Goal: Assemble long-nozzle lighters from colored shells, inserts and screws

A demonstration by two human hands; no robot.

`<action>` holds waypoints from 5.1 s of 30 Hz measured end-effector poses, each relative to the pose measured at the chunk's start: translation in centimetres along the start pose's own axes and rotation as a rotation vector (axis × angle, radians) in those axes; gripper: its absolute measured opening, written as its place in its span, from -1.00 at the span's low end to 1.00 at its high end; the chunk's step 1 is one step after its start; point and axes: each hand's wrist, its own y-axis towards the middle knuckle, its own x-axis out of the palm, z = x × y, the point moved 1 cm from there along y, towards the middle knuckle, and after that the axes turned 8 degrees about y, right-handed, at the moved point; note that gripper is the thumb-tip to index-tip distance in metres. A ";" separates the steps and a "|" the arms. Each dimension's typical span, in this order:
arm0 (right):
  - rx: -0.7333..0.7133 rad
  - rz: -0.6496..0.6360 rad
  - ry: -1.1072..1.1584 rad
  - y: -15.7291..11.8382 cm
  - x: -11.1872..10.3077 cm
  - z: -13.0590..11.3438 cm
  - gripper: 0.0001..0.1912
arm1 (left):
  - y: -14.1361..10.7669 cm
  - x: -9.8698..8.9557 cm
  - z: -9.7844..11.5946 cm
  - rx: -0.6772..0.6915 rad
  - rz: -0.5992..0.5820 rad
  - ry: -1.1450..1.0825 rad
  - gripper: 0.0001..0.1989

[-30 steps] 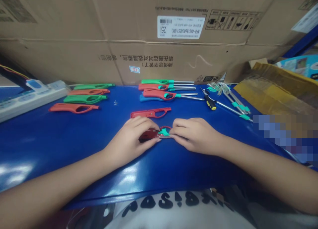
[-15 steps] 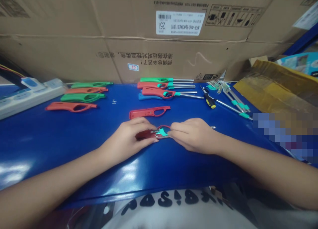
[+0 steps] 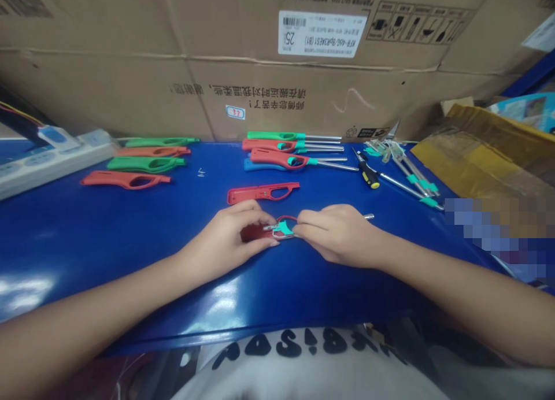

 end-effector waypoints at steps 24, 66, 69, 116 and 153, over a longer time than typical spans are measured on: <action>0.101 -0.105 0.078 0.6 -0.9 -0.4 -0.71 | -1.2 0.0 0.7 0.337 -0.173 0.650 -0.58; 0.115 -0.054 0.706 -0.3 -1.1 1.7 -0.90 | -1.1 -1.1 1.0 0.250 -0.085 0.394 -0.63; 0.130 -0.023 0.703 -0.2 -0.9 1.7 -0.89 | -1.0 -1.0 1.1 0.257 -0.142 0.463 -0.60; 1.400 -0.095 -0.177 -7.0 -3.6 15.1 -0.73 | -0.7 -2.1 -0.1 0.259 -0.063 0.606 -0.65; 0.953 0.155 0.132 -1.9 -2.0 8.7 -0.76 | 11.9 -1.9 -7.7 0.428 0.061 0.477 -0.70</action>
